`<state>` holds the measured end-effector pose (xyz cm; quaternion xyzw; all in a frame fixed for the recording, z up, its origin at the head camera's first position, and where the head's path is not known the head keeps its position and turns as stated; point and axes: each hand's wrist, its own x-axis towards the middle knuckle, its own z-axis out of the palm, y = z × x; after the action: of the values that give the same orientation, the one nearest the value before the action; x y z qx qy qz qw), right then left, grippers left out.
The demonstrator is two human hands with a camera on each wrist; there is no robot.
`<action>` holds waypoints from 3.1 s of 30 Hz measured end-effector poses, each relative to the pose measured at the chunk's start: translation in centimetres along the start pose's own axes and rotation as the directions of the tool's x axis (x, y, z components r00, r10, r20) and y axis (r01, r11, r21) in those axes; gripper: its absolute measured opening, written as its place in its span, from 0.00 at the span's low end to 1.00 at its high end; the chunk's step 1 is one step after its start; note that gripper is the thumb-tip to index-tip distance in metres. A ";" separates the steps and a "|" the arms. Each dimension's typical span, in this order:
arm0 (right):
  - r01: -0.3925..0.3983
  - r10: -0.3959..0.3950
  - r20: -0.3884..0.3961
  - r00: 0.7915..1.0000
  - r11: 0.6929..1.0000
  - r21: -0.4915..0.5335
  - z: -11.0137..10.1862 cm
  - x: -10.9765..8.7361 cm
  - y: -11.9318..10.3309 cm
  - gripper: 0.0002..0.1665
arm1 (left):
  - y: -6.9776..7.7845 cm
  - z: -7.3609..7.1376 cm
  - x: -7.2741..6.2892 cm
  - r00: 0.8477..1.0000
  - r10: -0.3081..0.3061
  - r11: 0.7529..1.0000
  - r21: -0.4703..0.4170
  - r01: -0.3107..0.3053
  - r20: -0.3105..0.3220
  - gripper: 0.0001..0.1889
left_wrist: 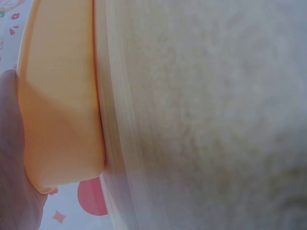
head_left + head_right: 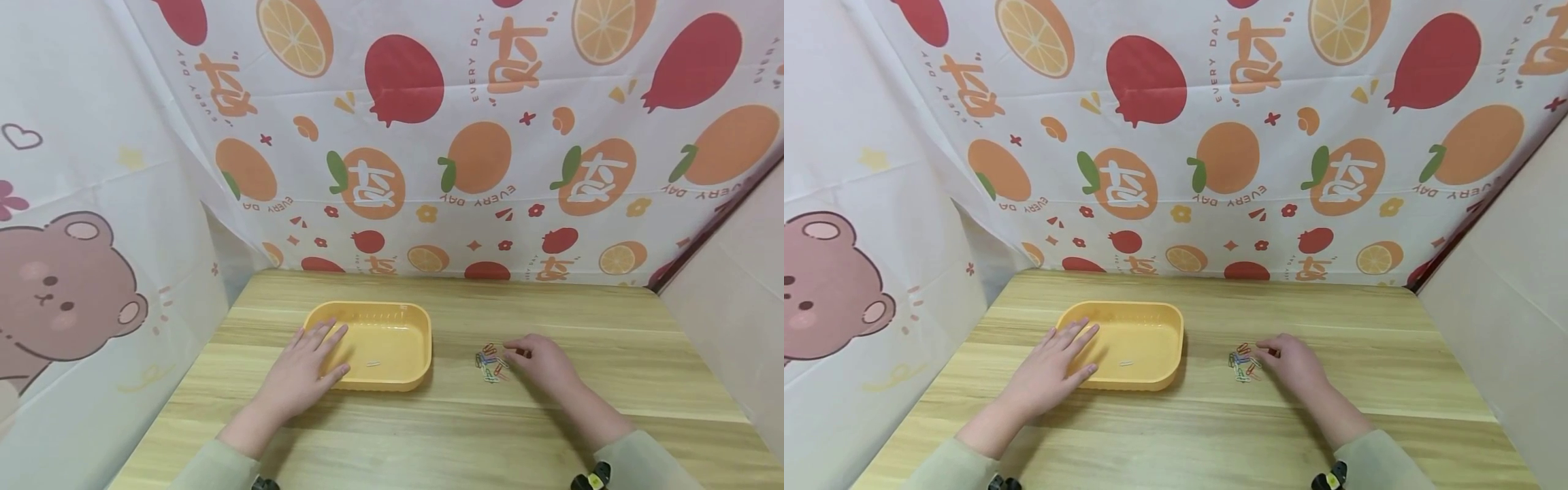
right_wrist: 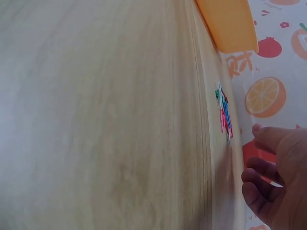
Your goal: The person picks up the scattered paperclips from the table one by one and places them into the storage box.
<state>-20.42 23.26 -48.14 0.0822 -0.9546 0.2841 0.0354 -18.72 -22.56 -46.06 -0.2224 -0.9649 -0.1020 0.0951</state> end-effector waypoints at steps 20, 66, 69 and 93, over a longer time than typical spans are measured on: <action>0.053 -0.049 0.045 0.998 0.994 -0.101 0.9 -0.2 0.7 0.08 | 0.1 -0.1 0.1 1.000 -0.010 1.000 -0.007 0.011 0.010 0.38; 0.034 -0.026 0.068 0.997 0.993 -0.116 1.1 -0.3 0.3 0.04 | 0.1 0.4 0.0 1.000 -0.018 0.999 -0.026 0.018 0.001 0.38; 0.042 -0.036 0.054 0.998 0.992 -0.120 1.0 -0.3 0.3 0.03 | 0.1 0.4 0.1 1.000 -0.016 1.000 -0.021 0.016 -0.004 0.38; -0.007 0.009 0.025 1.000 0.997 -0.076 0.6 -0.3 0.4 0.03 | -0.1 0.3 0.2 1.000 -0.009 1.000 -0.016 0.009 0.000 0.38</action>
<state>-20.24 23.32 -48.94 0.0807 -0.9654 0.2466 0.0255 -19.01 -22.45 -46.35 -0.2186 -0.9651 -0.1104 0.0928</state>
